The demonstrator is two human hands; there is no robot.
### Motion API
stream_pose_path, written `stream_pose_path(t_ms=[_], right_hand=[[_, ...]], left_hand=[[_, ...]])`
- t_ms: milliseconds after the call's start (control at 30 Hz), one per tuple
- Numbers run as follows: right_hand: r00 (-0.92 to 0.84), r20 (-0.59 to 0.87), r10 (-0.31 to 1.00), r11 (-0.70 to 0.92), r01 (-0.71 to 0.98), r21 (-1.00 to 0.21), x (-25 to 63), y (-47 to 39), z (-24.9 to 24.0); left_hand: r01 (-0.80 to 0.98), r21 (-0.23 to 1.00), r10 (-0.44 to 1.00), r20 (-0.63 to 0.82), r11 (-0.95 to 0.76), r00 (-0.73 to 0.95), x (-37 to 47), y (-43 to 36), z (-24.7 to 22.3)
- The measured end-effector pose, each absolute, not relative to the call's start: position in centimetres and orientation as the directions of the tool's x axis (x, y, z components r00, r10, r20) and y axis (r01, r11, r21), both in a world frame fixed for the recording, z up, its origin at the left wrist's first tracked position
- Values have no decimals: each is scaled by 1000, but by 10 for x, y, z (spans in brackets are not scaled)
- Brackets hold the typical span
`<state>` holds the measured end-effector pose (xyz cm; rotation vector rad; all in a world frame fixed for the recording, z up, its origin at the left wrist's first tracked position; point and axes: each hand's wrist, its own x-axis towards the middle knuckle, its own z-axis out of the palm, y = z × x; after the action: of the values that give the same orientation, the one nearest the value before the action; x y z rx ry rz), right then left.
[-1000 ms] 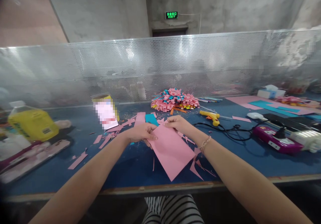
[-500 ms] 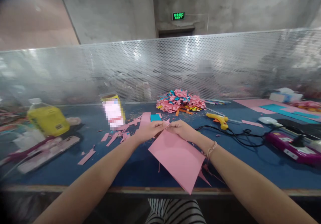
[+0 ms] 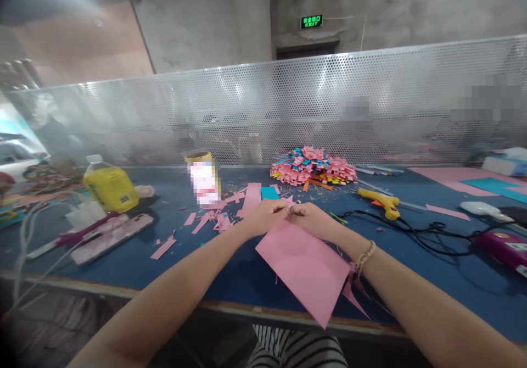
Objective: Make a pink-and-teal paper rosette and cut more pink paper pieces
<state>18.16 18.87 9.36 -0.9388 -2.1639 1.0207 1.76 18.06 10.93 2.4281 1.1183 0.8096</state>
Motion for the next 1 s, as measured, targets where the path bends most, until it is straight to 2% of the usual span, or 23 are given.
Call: stream_pose_path(t_ms=[333,500,633,733,933,1000], right_hand=[[-572,157,805,429,378,-821,194,192,103],[-549,149,822,434,436,-788,206,200,103],[-480,122,869,373,471,-800,212,205,105],[-425,97,900,325,506,-799,215,206,106],[-464,202,862,447,512,-734,211,202,105],[-483,239,842,492,509,-706,209,201,104]], left_hand=[[538,578,784,363,-614,504,9,186,117],[573,597,828,403,-561,391,-7,195,126],[588,633,858,446,-504,255,-19,202,129],[582,636,855,458,-507,244,-22,208,124],[413,806,903,342,-424,260,-22,214,115],[411,815,911,334,-408,244,-22,212,118]])
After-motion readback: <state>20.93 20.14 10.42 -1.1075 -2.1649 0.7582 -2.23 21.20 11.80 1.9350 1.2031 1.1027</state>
